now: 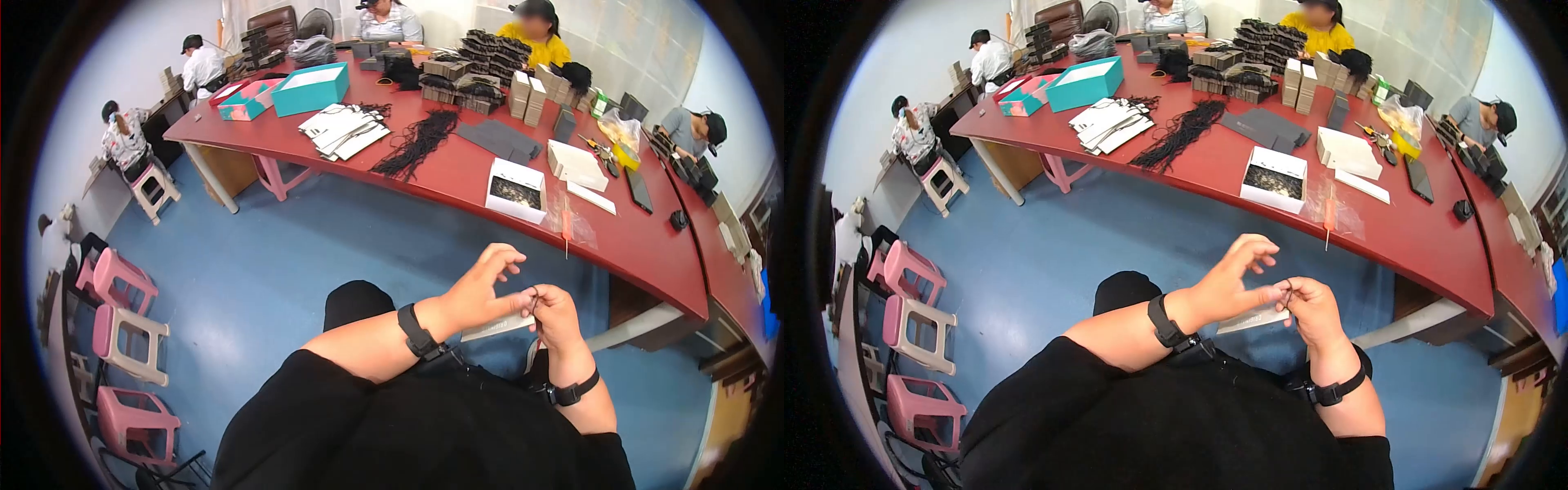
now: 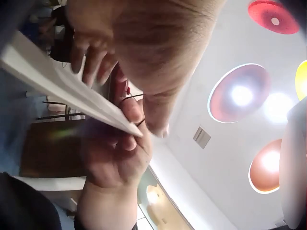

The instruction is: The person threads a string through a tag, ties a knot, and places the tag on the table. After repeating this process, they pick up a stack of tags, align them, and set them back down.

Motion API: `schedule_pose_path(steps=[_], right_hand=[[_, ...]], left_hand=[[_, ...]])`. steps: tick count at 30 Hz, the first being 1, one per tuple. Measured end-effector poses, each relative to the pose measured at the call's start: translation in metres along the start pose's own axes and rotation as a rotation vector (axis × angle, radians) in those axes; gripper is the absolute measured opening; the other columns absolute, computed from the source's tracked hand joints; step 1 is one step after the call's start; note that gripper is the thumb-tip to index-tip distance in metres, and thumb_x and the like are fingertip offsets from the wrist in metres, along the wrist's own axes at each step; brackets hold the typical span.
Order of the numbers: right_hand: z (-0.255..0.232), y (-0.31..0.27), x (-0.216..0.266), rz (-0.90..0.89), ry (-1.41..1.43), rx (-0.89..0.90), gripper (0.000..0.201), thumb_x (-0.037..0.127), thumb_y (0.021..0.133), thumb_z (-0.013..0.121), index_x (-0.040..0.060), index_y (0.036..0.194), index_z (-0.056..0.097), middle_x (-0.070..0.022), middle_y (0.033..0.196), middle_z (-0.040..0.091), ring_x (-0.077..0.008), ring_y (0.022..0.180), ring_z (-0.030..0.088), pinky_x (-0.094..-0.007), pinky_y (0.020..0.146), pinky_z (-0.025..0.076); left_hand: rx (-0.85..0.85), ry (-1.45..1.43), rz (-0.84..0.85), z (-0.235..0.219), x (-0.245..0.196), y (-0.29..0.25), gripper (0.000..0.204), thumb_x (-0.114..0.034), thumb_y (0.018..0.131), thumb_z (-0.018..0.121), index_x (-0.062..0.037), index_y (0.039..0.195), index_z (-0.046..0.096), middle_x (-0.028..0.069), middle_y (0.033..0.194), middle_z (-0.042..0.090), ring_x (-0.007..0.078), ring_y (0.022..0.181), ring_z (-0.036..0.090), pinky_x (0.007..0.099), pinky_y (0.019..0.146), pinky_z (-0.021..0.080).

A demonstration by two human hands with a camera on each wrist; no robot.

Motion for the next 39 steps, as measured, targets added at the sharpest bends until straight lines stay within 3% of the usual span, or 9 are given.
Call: schedule_pose_path(steps=[4, 11, 15, 17, 21, 24, 32, 35, 39], right_hand=[[0.005, 0.003, 0.015, -0.128, 0.185, -0.029, 0.020, 0.000, 0.089, 0.046, -0.0013, 0.095, 0.065, -0.0056, 0.072, 0.061, -0.0111, 0.061, 0.057, -0.0219, 0.052, 0.045], [-0.028, -0.002, 0.028, -0.501, 0.020, -0.577, 0.021, -0.006, 0.084, 0.040, 0.0015, 0.078, 0.058, -0.0091, 0.081, 0.061, -0.0121, 0.061, 0.058, -0.0221, 0.056, 0.044], [-0.028, -0.011, 0.033, -0.723, 0.238, -0.399, 0.021, -0.008, 0.083, 0.039, 0.0026, 0.078, 0.057, -0.0100, 0.078, 0.060, -0.0149, 0.059, 0.055, -0.0226, 0.055, 0.043], [0.009, -0.037, 0.063, -1.183, -0.717, -0.264, 0.019, -0.007, 0.084, 0.041, 0.0012, 0.078, 0.057, -0.0111, 0.078, 0.060, -0.0153, 0.060, 0.054, -0.0227, 0.055, 0.043], [-0.028, -0.001, 0.052, -0.647, -0.104, -0.342, 0.019, -0.007, 0.086, 0.041, -0.0005, 0.082, 0.059, -0.0115, 0.081, 0.061, -0.0149, 0.063, 0.056, -0.0243, 0.058, 0.045], [-0.023, -0.003, 0.069, -0.733, -0.389, -0.237, 0.017, 0.006, 0.093, 0.047, -0.0016, 0.103, 0.059, -0.0093, 0.081, 0.060, -0.0128, 0.066, 0.055, -0.0242, 0.062, 0.047], [-0.107, 0.035, 0.105, -0.524, -0.304, -0.525, 0.020, 0.012, 0.092, 0.052, 0.0009, 0.107, 0.060, -0.0013, 0.081, 0.059, -0.0060, 0.068, 0.052, -0.0202, 0.063, 0.041], [-0.117, 0.043, 0.101, -0.380, -0.306, -0.473, 0.019, 0.014, 0.091, 0.053, 0.0016, 0.103, 0.061, -0.0002, 0.080, 0.059, -0.0056, 0.068, 0.052, -0.0195, 0.062, 0.040], [-0.112, 0.042, 0.102, -0.310, -0.345, -0.438, 0.018, 0.016, 0.090, 0.055, 0.0020, 0.099, 0.062, -0.0001, 0.079, 0.060, -0.0061, 0.069, 0.052, -0.0199, 0.064, 0.040]], left_hand=[[0.463, -0.024, -0.335, 0.018, 0.011, -0.015, 0.051, -0.026, 0.077, 0.071, -0.0030, 0.115, 0.046, 0.0146, 0.098, 0.060, 0.0269, 0.093, 0.059, 0.0356, 0.082, 0.046], [0.389, 0.278, -0.276, 0.007, 0.017, -0.018, 0.040, -0.028, 0.082, 0.062, -0.0054, 0.112, 0.049, 0.0202, 0.088, 0.062, 0.0379, 0.083, 0.060, 0.0428, 0.069, 0.047], [0.308, 0.449, -0.160, -0.007, 0.020, -0.012, 0.042, -0.032, 0.081, 0.064, -0.0068, 0.113, 0.050, 0.0192, 0.088, 0.063, 0.0368, 0.082, 0.061, 0.0423, 0.068, 0.047], [0.317, 0.389, -0.182, -0.027, 0.015, -0.006, 0.046, -0.039, 0.079, 0.066, -0.0084, 0.111, 0.053, 0.0168, 0.089, 0.063, 0.0361, 0.081, 0.061, 0.0417, 0.069, 0.048], [0.512, 0.447, -0.268, -0.029, -0.006, -0.014, 0.037, -0.039, 0.087, 0.055, -0.0098, 0.110, 0.055, 0.0169, 0.092, 0.062, 0.0357, 0.087, 0.060, 0.0428, 0.073, 0.047], [0.522, 0.623, -0.146, -0.045, -0.037, -0.006, 0.031, -0.036, 0.091, 0.048, -0.0071, 0.096, 0.056, 0.0159, 0.078, 0.061, 0.0359, 0.078, 0.061, 0.0465, 0.067, 0.048], [-0.159, 1.267, -0.332, -0.267, -0.015, 0.111, 0.043, -0.040, 0.079, 0.064, 0.0000, 0.094, 0.057, 0.0214, 0.089, 0.064, 0.0371, 0.083, 0.062, 0.0435, 0.072, 0.048], [-0.271, 1.308, -0.423, -0.350, 0.009, 0.147, 0.045, -0.036, 0.076, 0.068, 0.0031, 0.095, 0.058, 0.0241, 0.089, 0.063, 0.0379, 0.084, 0.062, 0.0443, 0.074, 0.048], [-0.182, 1.295, -0.617, -0.356, 0.001, 0.171, 0.045, -0.036, 0.070, 0.073, 0.0037, 0.090, 0.065, 0.0228, 0.092, 0.064, 0.0356, 0.086, 0.063, 0.0429, 0.077, 0.049]])
Point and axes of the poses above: each hand's wrist, its own y-axis towards the middle knuckle, its own z-axis out of the palm, x = y × z, the point moved 4 cm from there along y, towards the middle knuckle
